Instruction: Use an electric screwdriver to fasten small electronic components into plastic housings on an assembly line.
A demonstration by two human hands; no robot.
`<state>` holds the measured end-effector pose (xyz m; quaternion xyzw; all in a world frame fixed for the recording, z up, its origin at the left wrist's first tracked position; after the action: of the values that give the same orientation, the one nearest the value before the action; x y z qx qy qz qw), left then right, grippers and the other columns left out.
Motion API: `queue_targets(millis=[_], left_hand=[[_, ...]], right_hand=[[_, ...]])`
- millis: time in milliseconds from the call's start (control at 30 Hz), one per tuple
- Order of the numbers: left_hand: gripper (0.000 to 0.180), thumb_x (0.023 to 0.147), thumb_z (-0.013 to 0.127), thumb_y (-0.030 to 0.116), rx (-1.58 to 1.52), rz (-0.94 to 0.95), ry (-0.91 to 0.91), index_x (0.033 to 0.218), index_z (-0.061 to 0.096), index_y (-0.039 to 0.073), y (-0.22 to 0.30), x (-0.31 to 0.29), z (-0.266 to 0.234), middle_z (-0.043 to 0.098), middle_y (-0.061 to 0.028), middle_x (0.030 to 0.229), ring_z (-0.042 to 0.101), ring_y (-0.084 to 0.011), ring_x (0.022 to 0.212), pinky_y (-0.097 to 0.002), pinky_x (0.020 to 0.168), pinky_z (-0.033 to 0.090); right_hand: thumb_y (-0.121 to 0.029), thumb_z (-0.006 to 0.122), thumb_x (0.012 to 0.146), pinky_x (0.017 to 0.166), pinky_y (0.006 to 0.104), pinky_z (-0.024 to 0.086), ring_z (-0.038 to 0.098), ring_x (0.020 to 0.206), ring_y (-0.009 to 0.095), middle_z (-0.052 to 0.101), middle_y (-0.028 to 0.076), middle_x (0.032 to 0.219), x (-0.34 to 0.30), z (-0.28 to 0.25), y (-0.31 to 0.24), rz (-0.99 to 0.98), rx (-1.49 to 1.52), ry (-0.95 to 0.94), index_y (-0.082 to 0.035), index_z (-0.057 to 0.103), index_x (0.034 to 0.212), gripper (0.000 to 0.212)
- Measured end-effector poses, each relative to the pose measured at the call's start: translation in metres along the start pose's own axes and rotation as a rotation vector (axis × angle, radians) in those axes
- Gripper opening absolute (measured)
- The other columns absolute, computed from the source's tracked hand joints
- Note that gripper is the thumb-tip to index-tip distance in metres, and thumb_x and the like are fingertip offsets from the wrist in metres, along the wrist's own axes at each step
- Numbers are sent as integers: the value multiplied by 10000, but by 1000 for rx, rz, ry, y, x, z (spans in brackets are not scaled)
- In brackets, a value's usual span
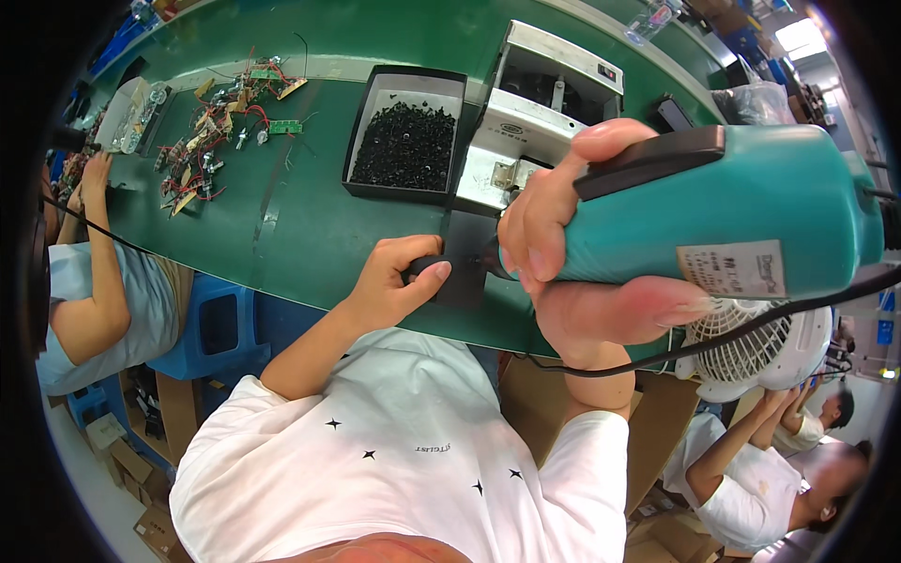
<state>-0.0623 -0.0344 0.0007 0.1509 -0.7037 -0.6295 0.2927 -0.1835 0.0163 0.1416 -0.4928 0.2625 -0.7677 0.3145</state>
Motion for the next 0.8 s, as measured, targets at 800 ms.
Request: queue_targets(millis=[800], left_hand=[[433, 606, 771, 152, 300, 281, 167, 921, 489, 58, 14, -5, 2, 547, -71, 844, 486, -183, 653, -283, 582, 430]], right_hand=[[-796, 578, 634, 360, 205, 348, 380, 381, 52, 483, -38, 517, -5, 10, 9, 7, -112, -125, -112, 495, 995, 778]])
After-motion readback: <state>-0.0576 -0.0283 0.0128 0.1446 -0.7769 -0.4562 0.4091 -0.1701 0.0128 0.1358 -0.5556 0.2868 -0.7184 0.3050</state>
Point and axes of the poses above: each hand's wrist, its own x-axis towards the middle knuckle, its own z-axis out of the palm, y = z × x, the point moved 6 cm from there along x, towards the middle knuckle
